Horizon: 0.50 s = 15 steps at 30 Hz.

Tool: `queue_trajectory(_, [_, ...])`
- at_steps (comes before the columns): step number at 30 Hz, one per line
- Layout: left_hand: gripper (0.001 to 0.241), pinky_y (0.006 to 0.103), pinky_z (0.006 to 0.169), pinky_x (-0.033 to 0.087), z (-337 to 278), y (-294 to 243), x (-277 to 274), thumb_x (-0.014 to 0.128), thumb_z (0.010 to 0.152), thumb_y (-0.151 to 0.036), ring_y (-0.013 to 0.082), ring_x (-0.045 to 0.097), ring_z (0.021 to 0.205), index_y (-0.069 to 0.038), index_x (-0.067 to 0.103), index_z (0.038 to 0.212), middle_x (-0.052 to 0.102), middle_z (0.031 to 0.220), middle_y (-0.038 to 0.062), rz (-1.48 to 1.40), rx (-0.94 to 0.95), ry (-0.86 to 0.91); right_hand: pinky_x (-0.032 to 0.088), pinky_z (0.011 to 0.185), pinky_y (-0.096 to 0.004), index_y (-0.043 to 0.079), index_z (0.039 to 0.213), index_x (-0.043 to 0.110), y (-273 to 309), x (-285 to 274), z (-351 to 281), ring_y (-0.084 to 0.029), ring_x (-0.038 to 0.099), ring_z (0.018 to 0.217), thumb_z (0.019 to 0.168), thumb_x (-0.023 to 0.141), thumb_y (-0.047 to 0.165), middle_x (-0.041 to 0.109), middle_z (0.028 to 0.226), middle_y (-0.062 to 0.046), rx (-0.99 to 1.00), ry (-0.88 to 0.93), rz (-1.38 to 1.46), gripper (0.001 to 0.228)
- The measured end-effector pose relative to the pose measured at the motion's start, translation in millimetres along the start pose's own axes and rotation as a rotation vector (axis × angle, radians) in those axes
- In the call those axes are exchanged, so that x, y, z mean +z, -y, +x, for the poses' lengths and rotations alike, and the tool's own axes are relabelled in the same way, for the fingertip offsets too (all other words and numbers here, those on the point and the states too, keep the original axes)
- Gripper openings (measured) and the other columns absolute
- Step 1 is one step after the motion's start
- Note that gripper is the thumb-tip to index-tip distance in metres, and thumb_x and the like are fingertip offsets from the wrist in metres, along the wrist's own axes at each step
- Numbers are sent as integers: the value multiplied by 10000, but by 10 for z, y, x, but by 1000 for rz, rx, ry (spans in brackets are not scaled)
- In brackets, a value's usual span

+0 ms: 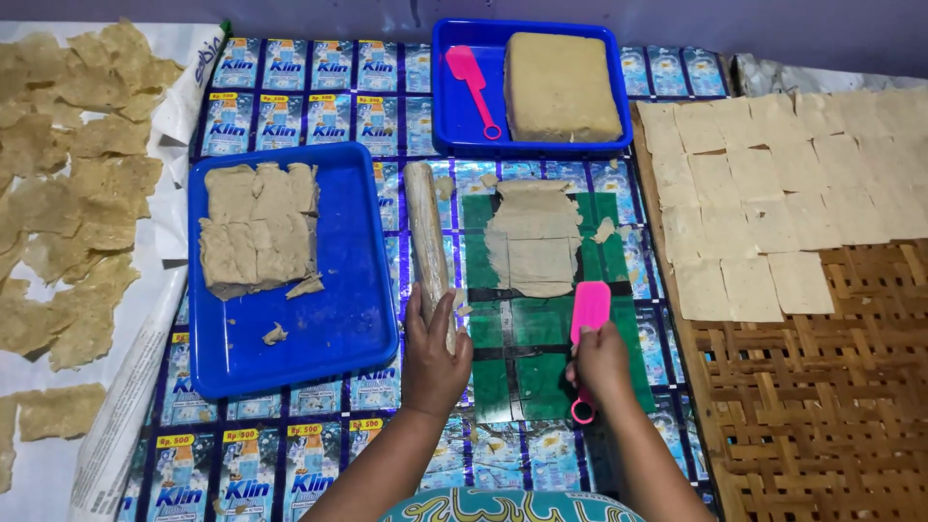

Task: Rolling and cutting dough into square sheets and arranging them on a bamboo tray.

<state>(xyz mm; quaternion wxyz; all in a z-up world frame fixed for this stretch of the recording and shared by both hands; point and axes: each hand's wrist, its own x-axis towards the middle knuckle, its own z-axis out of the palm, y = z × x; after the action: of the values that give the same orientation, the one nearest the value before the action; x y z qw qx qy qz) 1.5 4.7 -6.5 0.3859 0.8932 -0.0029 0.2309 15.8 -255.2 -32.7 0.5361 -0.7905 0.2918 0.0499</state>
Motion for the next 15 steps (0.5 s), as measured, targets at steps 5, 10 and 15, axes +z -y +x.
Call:
queue_trajectory(5, [560,562,1078,453,-4,-24,-22,652,856,-108,510,448,1383,-158,594,1410,402,1519,312,-4,2,9,464,502,-561,-66,1123,545,162,124,-174,-449,605,654,1035,469,169,626,783,-286,-86,58,-221,262])
queue_trajectory(10, [560,575,1081,446,11,-63,-55,644,858,-101,532,434,1384,-149,583,1413,384,1524,327,-35,-24,42,536,807,-657,53,1170,521,718,239,-844,-551,687,981,1054,395,332,723,949,-321,-281,232,-704,327])
queue_trajectory(15, [539,576,1090,437,20,-89,-62,645,873,-108,530,415,1398,-140,586,1408,371,1536,328,-35,-44,58,514,830,-629,28,1144,554,542,147,-581,-543,687,988,1035,459,283,717,923,-334,-101,22,-501,293])
